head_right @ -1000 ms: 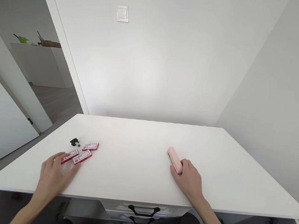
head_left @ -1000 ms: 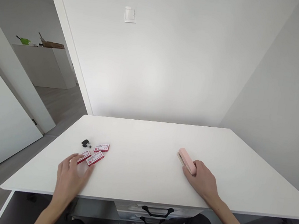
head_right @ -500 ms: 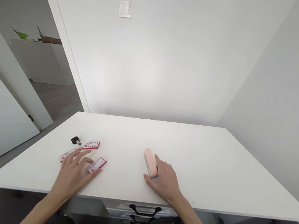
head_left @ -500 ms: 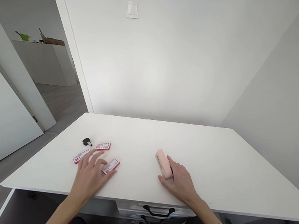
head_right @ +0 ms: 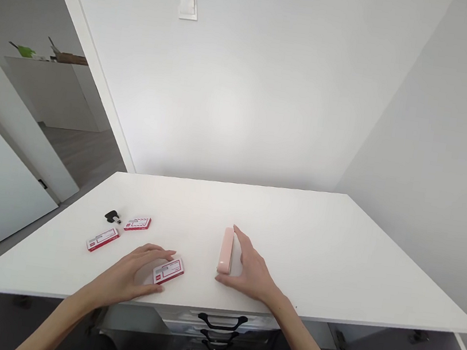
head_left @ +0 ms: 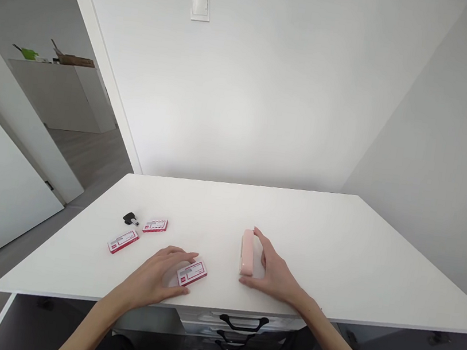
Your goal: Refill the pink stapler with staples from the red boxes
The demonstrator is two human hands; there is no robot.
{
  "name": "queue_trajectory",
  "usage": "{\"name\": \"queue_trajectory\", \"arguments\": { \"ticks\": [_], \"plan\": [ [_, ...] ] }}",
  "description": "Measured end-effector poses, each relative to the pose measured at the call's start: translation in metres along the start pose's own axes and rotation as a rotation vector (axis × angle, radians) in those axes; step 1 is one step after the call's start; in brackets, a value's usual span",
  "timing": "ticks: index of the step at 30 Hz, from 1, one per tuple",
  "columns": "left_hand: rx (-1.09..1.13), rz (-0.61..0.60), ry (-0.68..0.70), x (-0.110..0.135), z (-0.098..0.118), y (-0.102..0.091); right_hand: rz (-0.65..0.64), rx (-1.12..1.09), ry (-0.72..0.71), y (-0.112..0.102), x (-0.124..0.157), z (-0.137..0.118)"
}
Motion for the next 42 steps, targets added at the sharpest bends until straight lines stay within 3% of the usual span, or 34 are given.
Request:
{"name": "queue_trajectory", "arguments": {
  "ticks": [6, 11, 13, 16, 20, 24, 28, 31, 35, 38, 42],
  "plan": [
    [-0.036, -0.062, -0.09, -0.013, 0.005, 0.018, -0.072, 0.019, -0.143, 0.007, -0.011, -0.011],
    [-0.193, 0.044, -0.31, -0.015, 0.009, 0.025, -0.093, 0.0, -0.157, 0.01, -0.008, -0.01],
    [-0.183, 0.017, -0.348, -0.015, 0.011, 0.029, -0.091, -0.002, -0.158, 0.01, -0.008, -0.009],
    [-0.106, -0.069, -0.337, -0.017, 0.012, 0.032, -0.085, 0.0, -0.161, 0.011, -0.008, -0.007],
    [0.024, -0.094, -0.319, -0.022, 0.016, 0.03, -0.086, 0.0, -0.174, 0.012, -0.007, -0.005],
    [0.141, -0.09, -0.239, -0.038, 0.042, 0.039, -0.087, -0.013, -0.192, 0.013, -0.007, -0.006],
    [0.083, -0.098, -0.178, -0.059, 0.062, 0.053, -0.063, -0.034, -0.216, 0.012, -0.008, -0.008],
    [0.057, -0.127, -0.175, -0.066, 0.063, 0.062, -0.062, -0.037, -0.219, 0.012, -0.008, -0.006],
    [0.146, -0.147, -0.169, -0.057, 0.05, 0.063, -0.071, -0.034, -0.21, 0.014, -0.009, -0.004],
    [0.146, -0.039, -0.124, -0.04, 0.028, 0.044, -0.077, -0.032, -0.196, 0.013, -0.008, -0.003],
    [-0.1, 0.498, -0.237, -0.001, -0.04, -0.024, -0.075, -0.042, -0.178, 0.012, -0.007, -0.003]
  ]
}}
Point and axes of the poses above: each hand's wrist, its own x-axis away from the middle knuckle, its own y-axis out of the palm, z = x × y, the point moved 9 cm from there along -x, towards the middle knuckle, and after that the axes turned 12 degrees about -y, right-handed, at the moved point
